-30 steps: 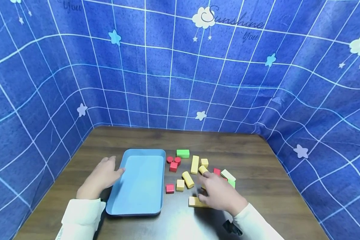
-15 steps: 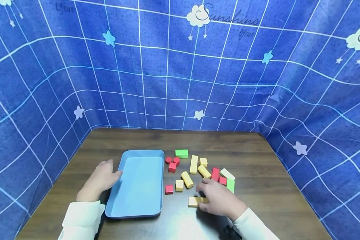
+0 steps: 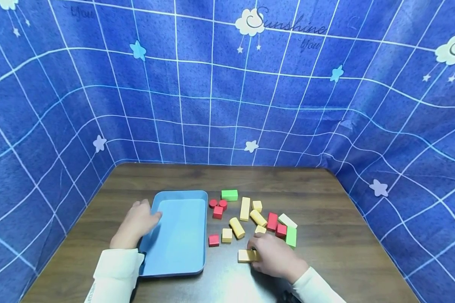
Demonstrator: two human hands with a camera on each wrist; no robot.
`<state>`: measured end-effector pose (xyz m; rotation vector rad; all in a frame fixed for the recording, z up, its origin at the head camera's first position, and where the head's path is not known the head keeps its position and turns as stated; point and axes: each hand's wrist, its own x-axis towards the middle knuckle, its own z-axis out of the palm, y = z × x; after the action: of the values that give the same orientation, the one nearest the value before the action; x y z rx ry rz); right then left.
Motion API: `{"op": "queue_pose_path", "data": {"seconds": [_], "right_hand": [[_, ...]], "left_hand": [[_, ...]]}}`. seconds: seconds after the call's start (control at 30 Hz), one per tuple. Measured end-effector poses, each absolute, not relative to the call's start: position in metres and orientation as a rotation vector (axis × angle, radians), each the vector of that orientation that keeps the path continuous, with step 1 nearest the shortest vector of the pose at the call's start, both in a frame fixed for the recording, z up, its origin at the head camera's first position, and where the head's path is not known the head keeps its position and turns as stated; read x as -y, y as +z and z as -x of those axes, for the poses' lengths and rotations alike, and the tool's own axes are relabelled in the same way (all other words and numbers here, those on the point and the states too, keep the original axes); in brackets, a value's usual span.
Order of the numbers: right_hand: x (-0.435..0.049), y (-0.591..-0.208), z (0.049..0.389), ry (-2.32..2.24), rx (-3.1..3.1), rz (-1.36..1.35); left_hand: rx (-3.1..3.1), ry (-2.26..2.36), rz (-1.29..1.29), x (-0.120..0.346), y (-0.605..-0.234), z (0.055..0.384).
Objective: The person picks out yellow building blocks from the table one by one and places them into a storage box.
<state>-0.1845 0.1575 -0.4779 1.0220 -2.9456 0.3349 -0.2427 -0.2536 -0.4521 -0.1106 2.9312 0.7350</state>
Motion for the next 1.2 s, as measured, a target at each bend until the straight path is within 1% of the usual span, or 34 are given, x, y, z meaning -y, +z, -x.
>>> {"op": "queue_pose_path", "data": {"seconds": [0.53, 0.8, 1.2], "right_hand": [[-0.159, -0.484, 0.186, 0.360, 2.918, -1.000], [-0.157, -0.486, 0.186, 0.362, 2.919, -0.982], [-0.149, -0.476, 0.187, 0.354, 2.929, -0.982]], "left_hand": [[-2.944, 0.734, 0.093, 0.255, -0.485, 0.250], [-2.981, 0.715, 0.070, 0.255, -0.488, 0.250], [-2.974, 0.728, 0.048, 0.254, -0.488, 0.247]]}}
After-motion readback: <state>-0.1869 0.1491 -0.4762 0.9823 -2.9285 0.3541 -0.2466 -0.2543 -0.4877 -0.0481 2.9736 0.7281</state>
